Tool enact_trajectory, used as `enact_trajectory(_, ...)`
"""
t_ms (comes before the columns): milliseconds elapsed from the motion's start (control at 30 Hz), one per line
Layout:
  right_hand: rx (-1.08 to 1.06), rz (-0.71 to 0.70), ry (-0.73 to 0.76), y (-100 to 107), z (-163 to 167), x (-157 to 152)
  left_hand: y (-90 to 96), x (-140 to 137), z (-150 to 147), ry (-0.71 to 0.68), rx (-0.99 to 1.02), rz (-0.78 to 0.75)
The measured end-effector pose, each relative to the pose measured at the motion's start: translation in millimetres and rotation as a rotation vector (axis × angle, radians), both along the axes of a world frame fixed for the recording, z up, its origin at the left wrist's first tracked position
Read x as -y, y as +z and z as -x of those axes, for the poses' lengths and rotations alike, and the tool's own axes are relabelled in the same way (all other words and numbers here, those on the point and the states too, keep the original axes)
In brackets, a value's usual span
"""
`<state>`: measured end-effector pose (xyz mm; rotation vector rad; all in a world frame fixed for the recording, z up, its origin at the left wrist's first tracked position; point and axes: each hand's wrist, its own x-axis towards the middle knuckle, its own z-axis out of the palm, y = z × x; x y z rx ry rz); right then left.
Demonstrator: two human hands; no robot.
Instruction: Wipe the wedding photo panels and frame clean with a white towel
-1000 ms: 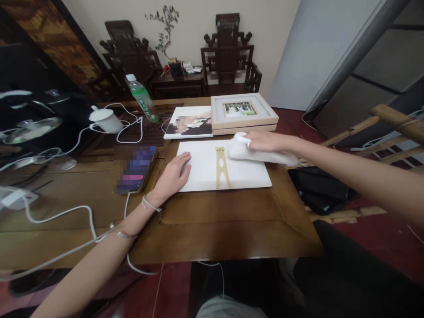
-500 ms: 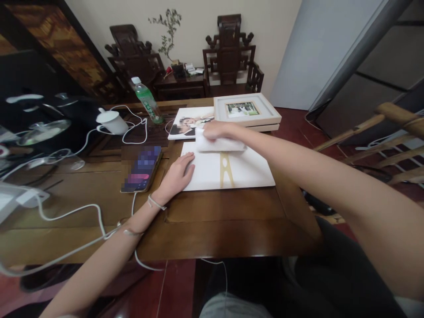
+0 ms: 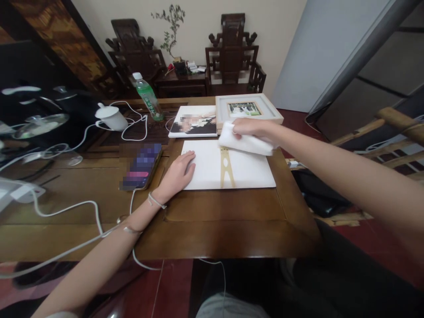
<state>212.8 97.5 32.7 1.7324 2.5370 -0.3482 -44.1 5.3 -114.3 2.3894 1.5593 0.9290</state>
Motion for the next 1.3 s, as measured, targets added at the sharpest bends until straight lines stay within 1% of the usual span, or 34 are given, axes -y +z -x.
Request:
enact_trajectory(33, 0.006, 0.026, 0.076, -2.8, 13.6, -0.7, -0.3, -0.2, 0.4, 0.0, -0.002, -0.002)
enact_trajectory(100, 0.004, 0.065, 0.176, -9.3, 40.6, -0.8, -0.6, -0.5, 1.2, 0.001, -0.001, -0.003)
enact_trajectory(167, -0.009, 0.035, 0.246, -16.7, 61.4, 5.3, -0.1, -0.7, 1.6, 0.004, 0.005, 0.001)
enact_trajectory(233, 0.002, -0.013, 0.344, -24.8, 71.8, 21.9, 1.1, -0.6, 1.4, 0.002, 0.013, 0.008)
enact_trajectory(333, 0.041, -0.053, 0.5, -36.5, 68.8, 67.2, 3.1, -0.4, 1.2, -0.013, 0.011, 0.016)
enact_trajectory(400, 0.067, 0.028, 0.535, -42.4, 59.7, 104.2, 3.7, -0.3, 1.7, -0.018, 0.001, 0.027)
enact_trajectory(467, 0.034, 0.002, 0.607, -44.9, 50.1, 136.7, 3.5, -0.3, 2.6, -0.013, -0.005, 0.039)
enact_trajectory(533, 0.017, 0.018, 0.648, -43.5, 43.1, 155.9, 3.0, -0.5, 3.6, -0.008, -0.002, 0.047)
enact_trajectory(600, 0.023, 0.054, 0.624, -39.2, 40.4, 156.3, 2.3, -0.9, 4.1, -0.007, 0.004, 0.052)
enact_trajectory(633, 0.035, 0.07, 0.589, -36.7, 40.6, 149.5, 2.0, -1.1, 4.1, -0.009, 0.004, 0.054)
enact_trajectory(700, 0.063, 0.067, 0.501, -32.8, 43.2, 125.0, 1.1, -1.7, 3.8, -0.014, -0.001, 0.049)
enact_trajectory(767, 0.078, 0.012, 0.438, -32.0, 47.6, 93.4, 0.0, -1.9, 3.3, -0.011, -0.007, 0.034)
enact_trajectory(833, 0.078, -0.065, 0.419, -34.9, 52.9, 64.5, -0.9, -1.9, 2.9, 0.002, -0.008, 0.019)
enact_trajectory(900, 0.085, -0.115, 0.408, -40.8, 58.1, 46.0, -1.4, -1.5, 2.9, 0.011, -0.005, 0.015)
enact_trajectory(933, 0.091, -0.128, 0.405, -44.5, 60.4, 42.0, -1.4, -1.3, 3.0, 0.014, -0.004, 0.014)
enact_trajectory(967, 0.098, -0.139, 0.406, -48.4, 62.0, 41.6, -1.2, -1.1, 3.1, 0.015, -0.003, 0.014)
enact_trajectory(1033, 0.109, -0.158, 0.435, -55.4, 63.2, 50.8, -0.5, -0.8, 3.4, 0.016, -0.005, 0.016)
enact_trajectory(1133, 0.128, -0.154, 0.505, -60.4, 58.7, 82.7, 0.8, -0.8, 3.4, 0.006, -0.009, 0.03)
enact_trajectory(1233, 0.12, -0.101, 0.583, -56.3, 49.4, 120.8, 1.5, -1.1, 3.0, 0.007, -0.011, 0.039)
enact_trajectory(1300, 0.1, -0.056, 0.647, -50.7, 44.0, 139.8, 1.6, -1.3, 3.0, 0.011, -0.012, 0.036)
